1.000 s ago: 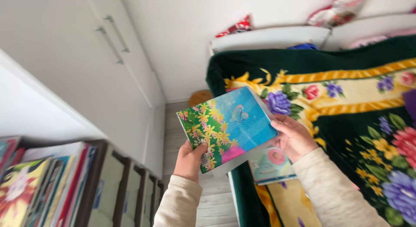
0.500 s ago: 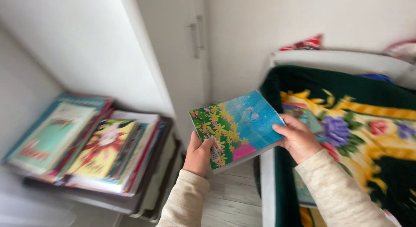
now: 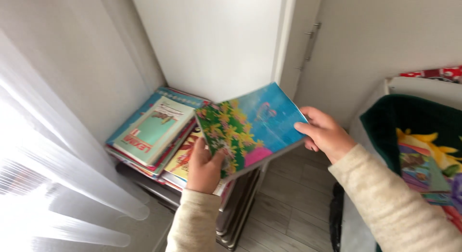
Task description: Organizing and stacking various notebooks and folders from a bed onto a nearby shelf
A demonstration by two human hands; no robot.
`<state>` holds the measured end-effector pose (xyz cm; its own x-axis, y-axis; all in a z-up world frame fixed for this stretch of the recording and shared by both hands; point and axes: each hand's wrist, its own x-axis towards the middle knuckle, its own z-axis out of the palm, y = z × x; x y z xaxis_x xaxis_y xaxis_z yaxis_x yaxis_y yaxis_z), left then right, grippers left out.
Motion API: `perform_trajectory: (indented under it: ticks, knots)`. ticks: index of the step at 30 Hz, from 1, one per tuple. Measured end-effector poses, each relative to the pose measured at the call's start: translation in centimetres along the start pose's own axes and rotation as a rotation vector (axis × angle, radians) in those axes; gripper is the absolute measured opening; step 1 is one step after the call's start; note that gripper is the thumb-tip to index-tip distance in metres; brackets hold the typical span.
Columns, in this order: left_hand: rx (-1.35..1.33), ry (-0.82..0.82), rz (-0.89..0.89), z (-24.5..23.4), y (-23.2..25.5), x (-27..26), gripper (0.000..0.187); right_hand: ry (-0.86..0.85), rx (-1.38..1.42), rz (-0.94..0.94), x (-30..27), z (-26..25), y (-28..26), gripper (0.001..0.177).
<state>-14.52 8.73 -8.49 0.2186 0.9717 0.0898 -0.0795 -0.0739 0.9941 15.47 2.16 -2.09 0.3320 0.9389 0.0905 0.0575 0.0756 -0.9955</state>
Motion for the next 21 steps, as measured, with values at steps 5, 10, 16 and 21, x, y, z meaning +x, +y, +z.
perform_trajectory:
  ticks: [5,10,16,21]
  knots:
    - [-0.072,0.154,0.127,-8.7,1.2,3.1,0.041,-0.197,-0.075,-0.048,5.7,7.9,-1.7,0.040]
    - [0.124,0.310,0.121,-14.6,5.1,3.6,0.038,-0.244,-0.172,-0.027,8.4,17.0,-5.6,0.034]
    - [0.776,0.513,0.012,-19.9,4.9,4.0,0.043,-0.339,-0.435,0.241,10.4,25.6,-8.4,0.034]
    - [0.935,0.538,-0.076,-22.6,0.6,5.1,0.063,-0.346,-0.467,0.291,13.2,29.6,-4.6,0.040]
